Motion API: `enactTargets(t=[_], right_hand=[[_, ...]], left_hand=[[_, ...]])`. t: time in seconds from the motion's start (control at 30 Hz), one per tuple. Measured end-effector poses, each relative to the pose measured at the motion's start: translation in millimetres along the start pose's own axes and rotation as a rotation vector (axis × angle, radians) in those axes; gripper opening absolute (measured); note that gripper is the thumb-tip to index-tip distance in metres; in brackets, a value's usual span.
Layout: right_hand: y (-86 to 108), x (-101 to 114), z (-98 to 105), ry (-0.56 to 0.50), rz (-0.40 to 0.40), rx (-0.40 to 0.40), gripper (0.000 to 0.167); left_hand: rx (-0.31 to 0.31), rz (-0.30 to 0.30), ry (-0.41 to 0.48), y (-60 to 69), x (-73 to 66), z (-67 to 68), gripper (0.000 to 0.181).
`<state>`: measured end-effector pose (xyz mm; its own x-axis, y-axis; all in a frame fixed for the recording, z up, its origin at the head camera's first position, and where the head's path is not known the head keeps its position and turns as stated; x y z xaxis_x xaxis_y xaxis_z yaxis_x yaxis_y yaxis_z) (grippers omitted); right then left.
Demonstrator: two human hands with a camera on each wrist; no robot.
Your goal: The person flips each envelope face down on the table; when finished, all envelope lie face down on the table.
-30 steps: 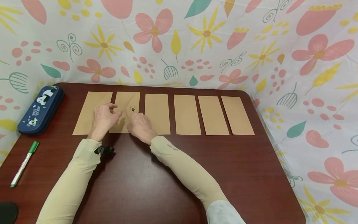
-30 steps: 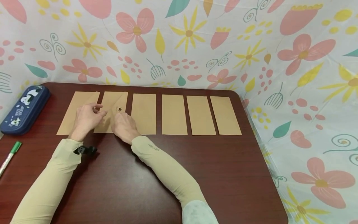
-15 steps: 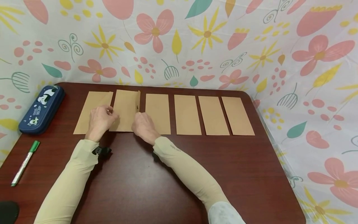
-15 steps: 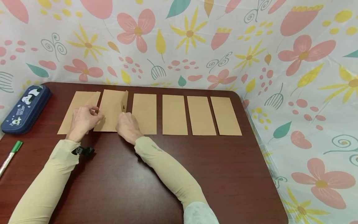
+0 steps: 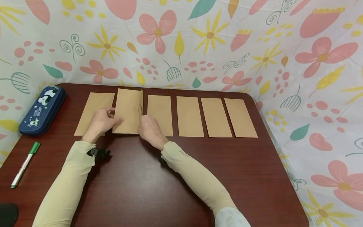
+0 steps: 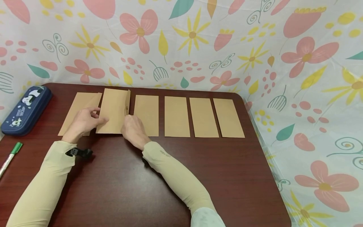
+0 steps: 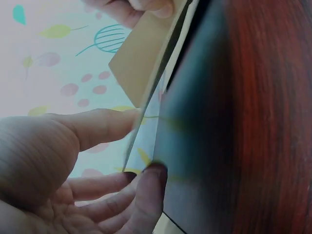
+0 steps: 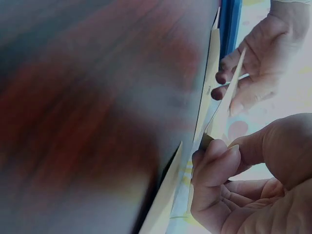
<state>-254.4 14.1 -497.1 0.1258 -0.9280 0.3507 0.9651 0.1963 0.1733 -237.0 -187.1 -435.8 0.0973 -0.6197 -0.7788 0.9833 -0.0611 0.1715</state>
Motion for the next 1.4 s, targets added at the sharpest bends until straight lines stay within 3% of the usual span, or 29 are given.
enactTargets(t=[0.23,0.37,0.5,0.6,0.7,0.87,1.1,1.4], right_hand=[[25.4,4.6,28.5,-0.027,0.049,-0.013,0.029],[25.1,-1.7,25.8,-0.069,0.072,-0.051,0.021],[35.7,-1.1,38.7,-0.179,0.067,-0.027,0.013],[49.3,3.1,55.4,-0.254,0.039,0.022,0.034],[52.7,0.8,59.3,-0.307,0.032,0.044,0.054],[50.0,-7.8,57.8,-0.408,0.067,0.03,0.054],[48.5,-10.1,59.6,-0.412,0.048,-0.004,0.057],[44.6,-11.8,56.7,-0.437,0.024,0.01,0.07]], left_hand=[[0.097,0.03,0.13,3.2,1.9,7.3,0.075],[0.108,0.028,0.204,5.1,3.0,8.8,0.076],[0.1,0.022,0.271,5.2,3.8,8.8,0.075],[0.093,0.018,0.318,4.6,3.9,8.0,0.075],[0.089,0.012,0.368,4.7,3.7,6.6,0.075],[0.079,0.009,0.414,5.5,4.5,4.7,0.077],[0.067,0.017,0.458,6.6,6.4,2.3,0.076],[0.061,0.018,0.432,8.1,3.4,-0.6,0.076]])
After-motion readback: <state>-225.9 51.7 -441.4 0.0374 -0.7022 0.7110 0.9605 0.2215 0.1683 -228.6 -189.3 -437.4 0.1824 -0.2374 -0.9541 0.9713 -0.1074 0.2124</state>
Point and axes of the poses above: each hand's wrist, its own y-axis away from the middle knuckle, its own z-axis out of the back of the hand, x = y × z, the point moved 1 cm from there along -y, towards the middle knuckle, and after that the axes turned 8 degrees about y, right-handed, at the moved point
